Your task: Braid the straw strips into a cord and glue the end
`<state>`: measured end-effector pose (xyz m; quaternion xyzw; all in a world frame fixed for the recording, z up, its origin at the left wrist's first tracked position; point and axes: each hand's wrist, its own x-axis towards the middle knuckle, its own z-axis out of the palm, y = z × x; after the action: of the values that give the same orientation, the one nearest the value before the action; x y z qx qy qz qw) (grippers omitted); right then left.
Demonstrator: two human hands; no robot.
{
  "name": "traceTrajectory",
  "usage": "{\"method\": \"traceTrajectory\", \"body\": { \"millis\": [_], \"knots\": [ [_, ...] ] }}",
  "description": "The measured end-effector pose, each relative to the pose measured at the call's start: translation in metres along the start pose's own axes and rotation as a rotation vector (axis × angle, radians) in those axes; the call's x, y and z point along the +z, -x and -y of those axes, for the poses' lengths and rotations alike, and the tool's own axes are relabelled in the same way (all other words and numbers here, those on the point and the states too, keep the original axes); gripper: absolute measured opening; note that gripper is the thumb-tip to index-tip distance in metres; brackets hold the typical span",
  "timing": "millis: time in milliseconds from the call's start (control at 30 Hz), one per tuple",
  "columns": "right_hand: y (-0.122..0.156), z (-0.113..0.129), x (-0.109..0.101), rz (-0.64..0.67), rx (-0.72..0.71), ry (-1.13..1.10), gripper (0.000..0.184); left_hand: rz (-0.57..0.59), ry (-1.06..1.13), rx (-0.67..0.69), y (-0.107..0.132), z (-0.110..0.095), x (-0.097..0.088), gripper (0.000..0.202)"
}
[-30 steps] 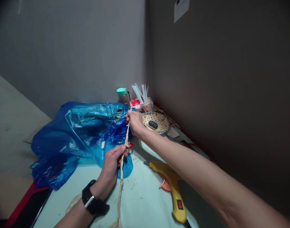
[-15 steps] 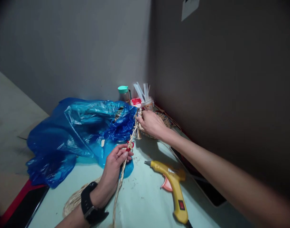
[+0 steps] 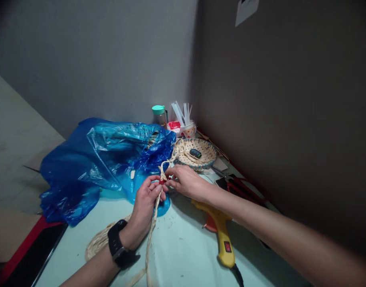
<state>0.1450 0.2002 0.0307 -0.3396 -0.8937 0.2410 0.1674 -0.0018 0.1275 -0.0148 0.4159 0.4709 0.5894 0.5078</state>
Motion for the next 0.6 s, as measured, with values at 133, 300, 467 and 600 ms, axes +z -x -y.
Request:
{"method": "traceTrajectory", "body": {
  "millis": [133,300,467,600],
  "knots": [
    [0.009,0.003,0.001,0.012,-0.006,0.059,0.018,-0.001,-0.01,0.014,-0.001,0.0,0.0,0.015],
    [0.019,0.015,0.004,-0.007,0.012,0.097,0.023,-0.013,-0.052,0.012,-0.003,0.003,0.0,0.013],
    [0.017,0.008,0.003,0.007,0.025,0.083,0.017,0.001,-0.064,-0.011,-0.001,0.002,0.0,0.011],
    [0.005,-0.006,0.006,-0.011,0.106,0.028,0.014,0.004,-0.061,-0.038,-0.001,0.002,0.001,0.011]
  ]
}}
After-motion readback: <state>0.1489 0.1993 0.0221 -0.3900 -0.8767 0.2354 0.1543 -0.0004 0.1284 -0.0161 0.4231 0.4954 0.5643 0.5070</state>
